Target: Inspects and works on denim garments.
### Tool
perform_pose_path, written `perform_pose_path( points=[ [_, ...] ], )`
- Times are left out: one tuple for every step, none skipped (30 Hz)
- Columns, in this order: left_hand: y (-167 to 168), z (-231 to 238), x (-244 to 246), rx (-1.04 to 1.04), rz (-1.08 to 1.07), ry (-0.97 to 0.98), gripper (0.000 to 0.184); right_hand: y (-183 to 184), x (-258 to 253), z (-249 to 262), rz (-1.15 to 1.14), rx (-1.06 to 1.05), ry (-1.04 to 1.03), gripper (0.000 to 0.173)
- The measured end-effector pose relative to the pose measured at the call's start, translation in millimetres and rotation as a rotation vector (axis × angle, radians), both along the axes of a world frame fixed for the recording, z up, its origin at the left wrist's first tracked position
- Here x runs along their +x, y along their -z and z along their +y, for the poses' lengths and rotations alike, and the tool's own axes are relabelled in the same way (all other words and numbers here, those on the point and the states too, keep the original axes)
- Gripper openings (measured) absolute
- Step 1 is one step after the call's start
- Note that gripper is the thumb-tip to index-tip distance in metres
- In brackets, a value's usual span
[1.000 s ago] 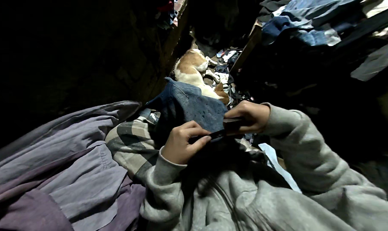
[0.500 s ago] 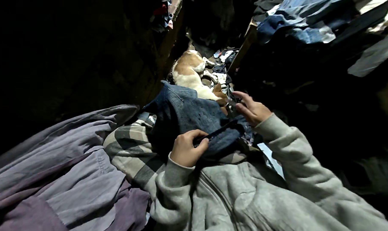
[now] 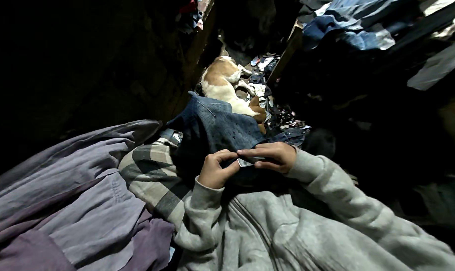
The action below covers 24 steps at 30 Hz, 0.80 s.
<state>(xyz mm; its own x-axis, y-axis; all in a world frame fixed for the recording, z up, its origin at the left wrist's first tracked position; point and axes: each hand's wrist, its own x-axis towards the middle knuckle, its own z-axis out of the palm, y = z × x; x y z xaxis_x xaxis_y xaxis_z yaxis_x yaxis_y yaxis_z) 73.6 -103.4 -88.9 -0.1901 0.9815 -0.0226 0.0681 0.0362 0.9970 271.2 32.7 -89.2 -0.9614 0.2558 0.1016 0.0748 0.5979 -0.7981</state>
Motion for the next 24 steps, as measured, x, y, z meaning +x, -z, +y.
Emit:
perform_pose_path(
  points=[
    [0, 0, 0, -0.004, -0.010, -0.005, 0.012, 3, -1, -2, 0.016, 0.034, 0.021, 0.040],
    [0, 0, 0, -0.013, -0.017, -0.006, 0.012, 5, -1, -5, 0.028, 0.073, 0.044, 0.039],
    [0, 0, -1, -0.020, -0.022, -0.005, 0.012, 7, -1, -8, 0.042, 0.113, 0.072, 0.038],
    [0, 0, -1, -0.023, -0.029, -0.007, 0.012, 9, -2, -11, 0.058, 0.155, 0.105, 0.037],
    [0, 0, 0, -0.024, -0.038, -0.011, 0.011, 10, -2, -14, 0.069, 0.189, 0.137, 0.036],
    [-1, 0, 0, -0.028, -0.047, -0.015, 0.010, 12, -3, -17, 0.083, 0.209, 0.165, 0.035],
    [-1, 0, 0, -0.037, -0.056, -0.017, 0.010, 13, -3, -18, 0.097, 0.219, 0.190, 0.035],
    [-2, 0, 1, -0.046, -0.064, -0.017, 0.010, 14, -4, -19, 0.105, 0.218, 0.214, 0.034],
    [-2, 0, 1, -0.056, -0.069, -0.018, 0.011, 15, -3, -19, 0.105, 0.205, 0.240, 0.034],
    [-4, 0, 1, -0.069, -0.070, -0.018, 0.012, 17, -3, -17, 0.106, 0.188, 0.272, 0.034],
    [-5, 0, 1, -0.080, -0.071, -0.017, 0.014, 19, -2, -14, 0.106, 0.172, 0.306, 0.035],
    [-5, 0, 1, -0.088, -0.073, -0.016, 0.015, 23, 0, -10, 0.112, 0.163, 0.349, 0.036],
    [-5, 0, 1, -0.096, -0.077, -0.013, 0.017, 27, 2, -4, 0.117, 0.148, 0.395, 0.038],
    [-6, 0, 1, -0.106, -0.085, -0.010, 0.018, 29, 5, 2, 0.092, 0.116, 0.431, 0.041],
    [-6, 0, 1, -0.114, -0.092, -0.004, 0.021, 28, 8, 7, 0.044, 0.072, 0.461, 0.046],
    [-7, 0, 0, -0.119, -0.097, 0.001, 0.022, 26, 11, 10, 0.014, 0.026, 0.486, 0.051],
    [-7, 0, 0, -0.119, -0.095, 0.004, 0.023, 24, 13, 13, -0.012, -0.010, 0.469, 0.056],
    [-7, 0, -1, -0.120, -0.097, 0.005, 0.023, 21, 15, 14, -0.023, -0.043, 0.413, 0.058],
    [-7, 0, -1, -0.125, -0.104, 0.005, 0.023, 17, 18, 15, -0.011, -0.075, 0.339, 0.057],
    [-7, 0, 0, -0.133, -0.111, 0.006, 0.023, 13, 19, 14, 0.005, -0.104, 0.268, 0.054],
    [-8, 0, 0, -0.143, -0.112, 0.009, 0.024, 9, 19, 12, 0.010, -0.115, 0.205, 0.052],
    [-10, 0, 0, -0.151, -0.114, 0.010, 0.024, 6, 17, 10, 0.014, -0.117, 0.153, 0.052],
    [-11, 0, 0, -0.160, -0.121, 0.010, 0.024, 4, 15, 8, 0.024, -0.114, 0.108, 0.051],
    [-12, -1, 1, -0.168, -0.129, 0.008, 0.025, 3, 13, 6, 0.028, -0.111, 0.071, 0.050]
  ],
)
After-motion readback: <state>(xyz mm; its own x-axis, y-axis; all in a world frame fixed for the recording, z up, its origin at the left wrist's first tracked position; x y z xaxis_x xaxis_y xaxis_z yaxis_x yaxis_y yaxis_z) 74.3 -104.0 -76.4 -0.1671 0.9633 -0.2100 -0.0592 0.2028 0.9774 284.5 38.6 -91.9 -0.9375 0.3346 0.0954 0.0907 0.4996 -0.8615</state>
